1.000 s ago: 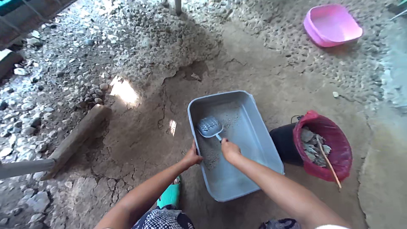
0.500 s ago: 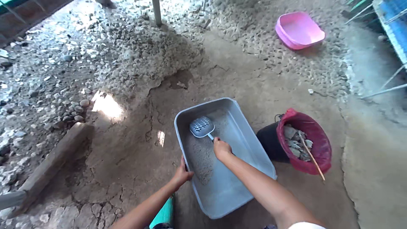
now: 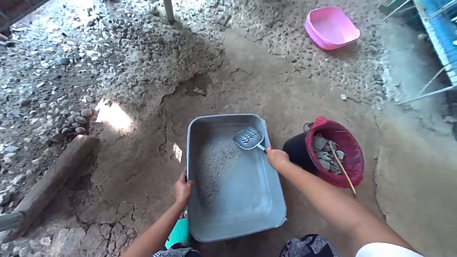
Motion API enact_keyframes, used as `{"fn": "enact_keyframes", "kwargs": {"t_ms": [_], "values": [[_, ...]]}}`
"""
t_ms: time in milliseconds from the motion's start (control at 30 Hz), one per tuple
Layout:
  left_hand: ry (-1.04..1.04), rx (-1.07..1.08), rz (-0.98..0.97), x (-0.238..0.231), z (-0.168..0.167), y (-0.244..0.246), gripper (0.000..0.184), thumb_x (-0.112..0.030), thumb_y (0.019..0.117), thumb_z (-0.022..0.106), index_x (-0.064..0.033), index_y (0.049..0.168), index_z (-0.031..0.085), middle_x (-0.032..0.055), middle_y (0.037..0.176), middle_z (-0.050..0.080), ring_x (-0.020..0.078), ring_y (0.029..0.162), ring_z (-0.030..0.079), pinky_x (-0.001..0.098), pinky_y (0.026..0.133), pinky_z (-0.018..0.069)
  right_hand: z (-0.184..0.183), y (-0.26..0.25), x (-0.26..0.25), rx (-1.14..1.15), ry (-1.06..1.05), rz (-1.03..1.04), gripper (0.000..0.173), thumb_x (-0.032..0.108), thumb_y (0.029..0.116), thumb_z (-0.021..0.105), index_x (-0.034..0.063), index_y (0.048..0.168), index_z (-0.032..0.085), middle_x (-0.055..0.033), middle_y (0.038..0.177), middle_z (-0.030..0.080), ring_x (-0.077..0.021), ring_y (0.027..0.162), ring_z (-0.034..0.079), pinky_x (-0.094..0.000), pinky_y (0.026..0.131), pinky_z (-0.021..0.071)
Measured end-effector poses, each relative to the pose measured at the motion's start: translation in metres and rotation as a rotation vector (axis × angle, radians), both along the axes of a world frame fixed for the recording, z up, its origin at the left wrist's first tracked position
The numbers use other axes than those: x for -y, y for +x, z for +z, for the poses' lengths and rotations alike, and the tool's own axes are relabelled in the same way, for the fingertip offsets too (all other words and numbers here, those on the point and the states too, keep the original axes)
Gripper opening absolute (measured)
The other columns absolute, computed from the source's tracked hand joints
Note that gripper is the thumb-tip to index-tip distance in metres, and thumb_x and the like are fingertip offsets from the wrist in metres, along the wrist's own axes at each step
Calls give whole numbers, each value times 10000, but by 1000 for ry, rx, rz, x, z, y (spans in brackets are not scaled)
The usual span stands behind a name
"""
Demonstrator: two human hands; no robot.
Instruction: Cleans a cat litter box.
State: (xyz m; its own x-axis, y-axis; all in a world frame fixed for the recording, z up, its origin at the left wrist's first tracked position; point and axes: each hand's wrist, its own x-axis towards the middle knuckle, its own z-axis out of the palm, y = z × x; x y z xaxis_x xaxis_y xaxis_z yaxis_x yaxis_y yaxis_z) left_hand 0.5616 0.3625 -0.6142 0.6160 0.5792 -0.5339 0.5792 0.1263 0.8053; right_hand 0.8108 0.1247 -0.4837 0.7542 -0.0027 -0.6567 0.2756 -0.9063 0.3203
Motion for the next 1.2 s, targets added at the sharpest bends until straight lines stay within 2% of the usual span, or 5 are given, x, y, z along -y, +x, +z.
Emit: {"fn": "enact_keyframes", "kwargs": {"t_ms": [467, 567, 733, 933, 1200], "values": [[-117, -6, -43, 41, 3, -16, 788, 90, 873, 631, -33, 1587, 321, 270, 1338, 622, 368, 1193, 647, 540, 1032, 503, -23, -81, 7, -154, 80, -249, 660, 66, 946, 633, -25, 1522, 324, -285, 1351, 603, -451, 1232, 623, -611, 978, 524], [-308, -71, -386, 55, 0, -38, 885, -128, 955, 669, -44, 1610, 81, 212, 1079, 678, 284, 858, 726, 464, 767, 614, -33, -56, -30, -143, 196, -256, 744, 80, 904, 688, -11, 1534, 303, -275, 1329, 617, -436, 1210, 639, -605, 975, 531], [48, -269, -654, -27, 44, -1, 434, -391, 1063, 536, 3, 1123, 709, 192, 1023, 707, 326, 915, 679, 542, 856, 532, -21, -150, 33, -234, 646, -701, 574, 137, 996, 653, -5, 1491, 398, -229, 1054, 660, -301, 737, 688, -457, 706, 592], [259, -31, -630, -92, 36, 101, 593, -285, 1067, 543, -12, 1562, 362, 312, 1535, 412, 458, 1420, 419, 582, 1170, 335, -31, -266, 34, 192, 1197, -1774, 88, 27, 1073, 432, 8, 1158, 416, -56, 686, 521, -138, 468, 552, -308, 465, 552], [224, -416, -769, -60, 27, 59, 545, -72, 1001, 557, -23, 1513, 378, 325, 1281, 610, 490, 1210, 603, 633, 1009, 473, -62, -194, -69, -80, 1313, -1619, 203, -14, 1033, 485, 13, 1206, 384, -63, 717, 491, -139, 455, 528, -291, 438, 526]]}}
